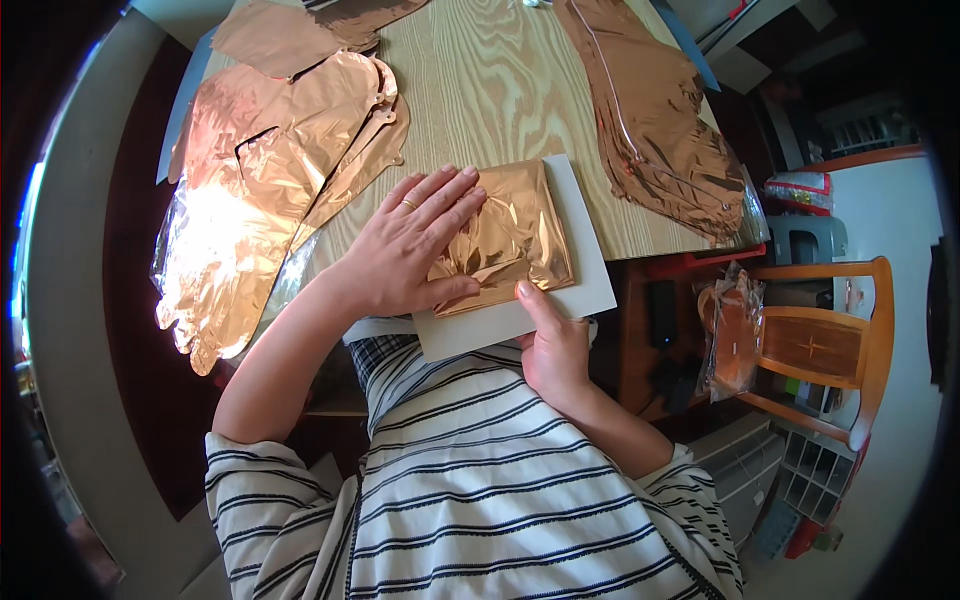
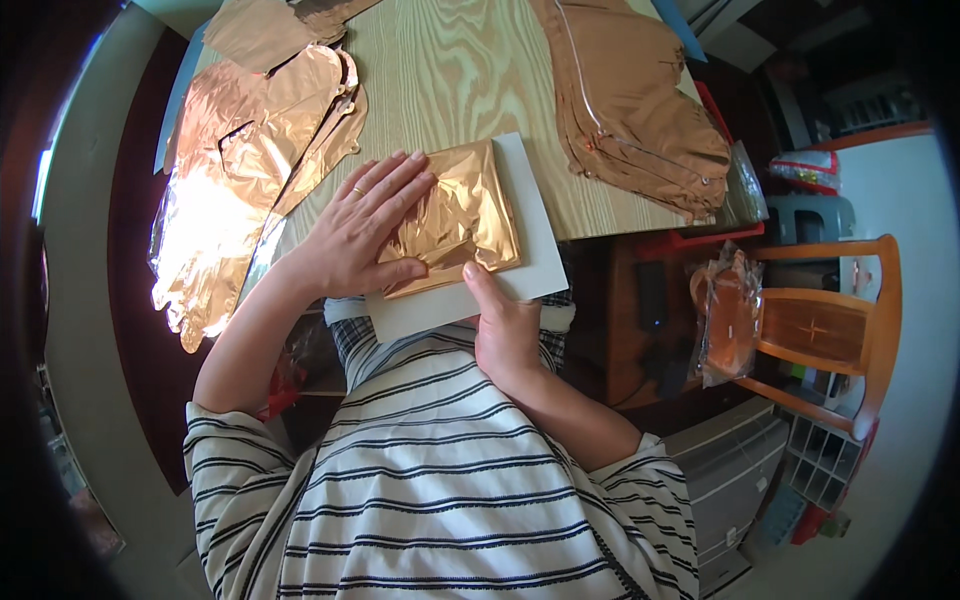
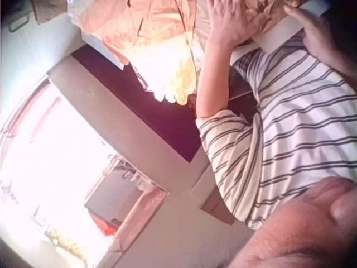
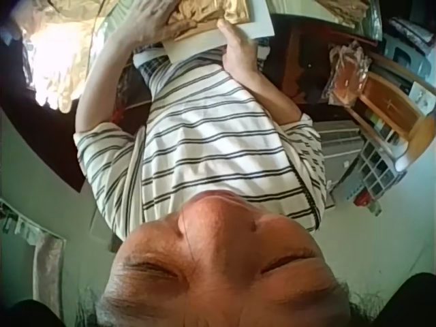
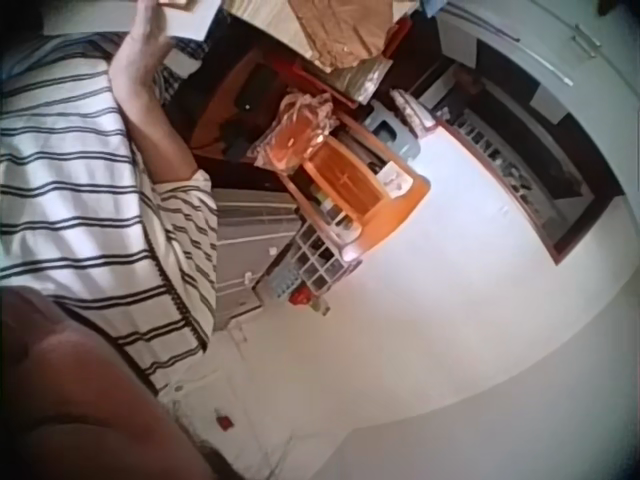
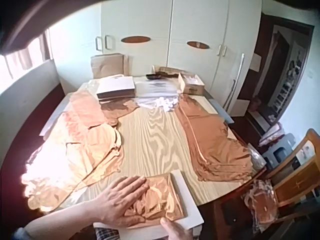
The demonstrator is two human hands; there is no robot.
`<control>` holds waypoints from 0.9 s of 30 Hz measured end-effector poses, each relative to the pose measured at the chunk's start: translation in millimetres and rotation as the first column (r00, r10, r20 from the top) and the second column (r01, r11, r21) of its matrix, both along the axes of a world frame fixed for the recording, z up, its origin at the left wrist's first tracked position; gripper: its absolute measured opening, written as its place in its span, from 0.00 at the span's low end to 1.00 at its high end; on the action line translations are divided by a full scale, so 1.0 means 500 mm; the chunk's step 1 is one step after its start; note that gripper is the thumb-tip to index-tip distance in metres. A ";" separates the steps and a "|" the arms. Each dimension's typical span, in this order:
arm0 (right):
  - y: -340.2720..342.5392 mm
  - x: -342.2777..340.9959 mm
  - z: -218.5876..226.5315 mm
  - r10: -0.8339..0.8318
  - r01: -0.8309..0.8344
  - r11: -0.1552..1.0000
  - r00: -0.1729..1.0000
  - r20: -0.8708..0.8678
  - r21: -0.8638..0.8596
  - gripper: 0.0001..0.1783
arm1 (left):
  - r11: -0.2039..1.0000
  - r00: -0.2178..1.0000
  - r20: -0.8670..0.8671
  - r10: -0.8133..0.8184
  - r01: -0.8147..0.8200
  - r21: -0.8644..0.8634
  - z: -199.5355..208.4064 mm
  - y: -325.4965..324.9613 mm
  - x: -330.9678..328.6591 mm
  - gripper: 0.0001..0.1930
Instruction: Folding metallic foil balloons and inserting them into cardboard packaging sleeves.
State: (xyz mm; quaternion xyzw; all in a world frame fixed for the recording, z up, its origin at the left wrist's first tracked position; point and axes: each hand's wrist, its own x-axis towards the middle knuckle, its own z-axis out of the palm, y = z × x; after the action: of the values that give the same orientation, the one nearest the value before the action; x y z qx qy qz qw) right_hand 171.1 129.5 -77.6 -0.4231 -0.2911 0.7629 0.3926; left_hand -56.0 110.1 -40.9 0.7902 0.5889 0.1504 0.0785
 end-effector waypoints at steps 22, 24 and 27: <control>-0.018 -0.020 0.021 -0.015 0.020 0.990 0.999 -0.037 0.141 0.13 | 0.898 0.784 0.438 0.440 -0.378 -0.225 0.084 0.051 0.006 0.20; -0.017 -0.018 0.026 -0.027 0.034 0.986 0.999 -0.046 0.166 0.14 | 0.876 0.746 0.469 0.474 -0.346 -0.335 0.104 0.076 0.002 0.16; -0.013 -0.004 0.029 0.016 -0.013 0.983 1.000 -0.011 0.182 0.14 | 0.822 0.660 0.517 0.544 -0.297 -0.485 0.103 0.098 -0.015 0.13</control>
State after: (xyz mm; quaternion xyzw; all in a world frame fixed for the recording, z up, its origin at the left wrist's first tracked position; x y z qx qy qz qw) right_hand 169.4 123.1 -63.2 -0.3787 -0.3600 0.7387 0.4259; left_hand -63.4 159.2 10.6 0.5014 0.7129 0.3123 0.3780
